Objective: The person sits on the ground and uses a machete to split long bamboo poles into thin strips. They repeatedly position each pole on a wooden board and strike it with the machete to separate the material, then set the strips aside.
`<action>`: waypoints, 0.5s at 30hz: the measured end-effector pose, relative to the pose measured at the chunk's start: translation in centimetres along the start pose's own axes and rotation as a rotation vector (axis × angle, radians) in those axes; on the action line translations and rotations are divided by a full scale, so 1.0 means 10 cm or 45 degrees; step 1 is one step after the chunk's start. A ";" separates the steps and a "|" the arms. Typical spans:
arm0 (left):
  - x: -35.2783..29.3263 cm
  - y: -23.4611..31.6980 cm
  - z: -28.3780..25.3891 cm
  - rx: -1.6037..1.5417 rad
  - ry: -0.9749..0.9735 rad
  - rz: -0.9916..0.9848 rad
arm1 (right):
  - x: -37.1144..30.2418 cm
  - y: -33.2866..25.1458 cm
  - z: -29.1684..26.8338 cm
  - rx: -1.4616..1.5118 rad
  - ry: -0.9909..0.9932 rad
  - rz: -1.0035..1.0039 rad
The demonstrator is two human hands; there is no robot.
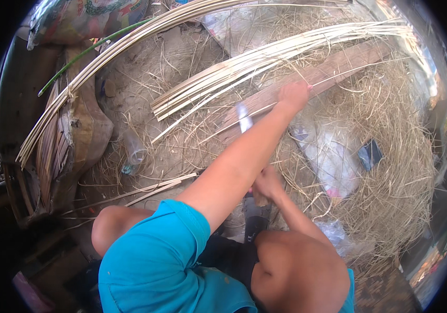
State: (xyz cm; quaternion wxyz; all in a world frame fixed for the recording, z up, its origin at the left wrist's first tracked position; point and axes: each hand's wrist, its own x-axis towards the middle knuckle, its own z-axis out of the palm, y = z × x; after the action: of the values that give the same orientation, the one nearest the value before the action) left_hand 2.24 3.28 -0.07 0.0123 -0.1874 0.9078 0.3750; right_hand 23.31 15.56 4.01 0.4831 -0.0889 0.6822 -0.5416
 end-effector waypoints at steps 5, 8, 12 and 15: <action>-0.07 -0.07 -0.05 0.109 -0.068 0.184 | 0.16 -0.06 -0.17 -0.020 -0.359 0.049; -0.12 0.04 0.00 0.101 -0.095 0.084 | -0.03 -0.11 -0.08 -0.114 -0.445 0.021; -0.12 -0.04 -0.07 0.056 -0.012 0.074 | -0.28 -0.46 0.30 -0.375 -0.710 0.040; -0.18 -0.06 -0.12 0.070 -0.075 0.108 | 0.15 -0.40 -0.10 -0.258 -0.220 0.000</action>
State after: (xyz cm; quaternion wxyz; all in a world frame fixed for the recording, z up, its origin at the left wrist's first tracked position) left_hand 4.23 2.61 0.66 0.0284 -0.1372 0.9242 0.3554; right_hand 20.21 13.66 6.40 0.5287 -0.1835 0.6892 -0.4602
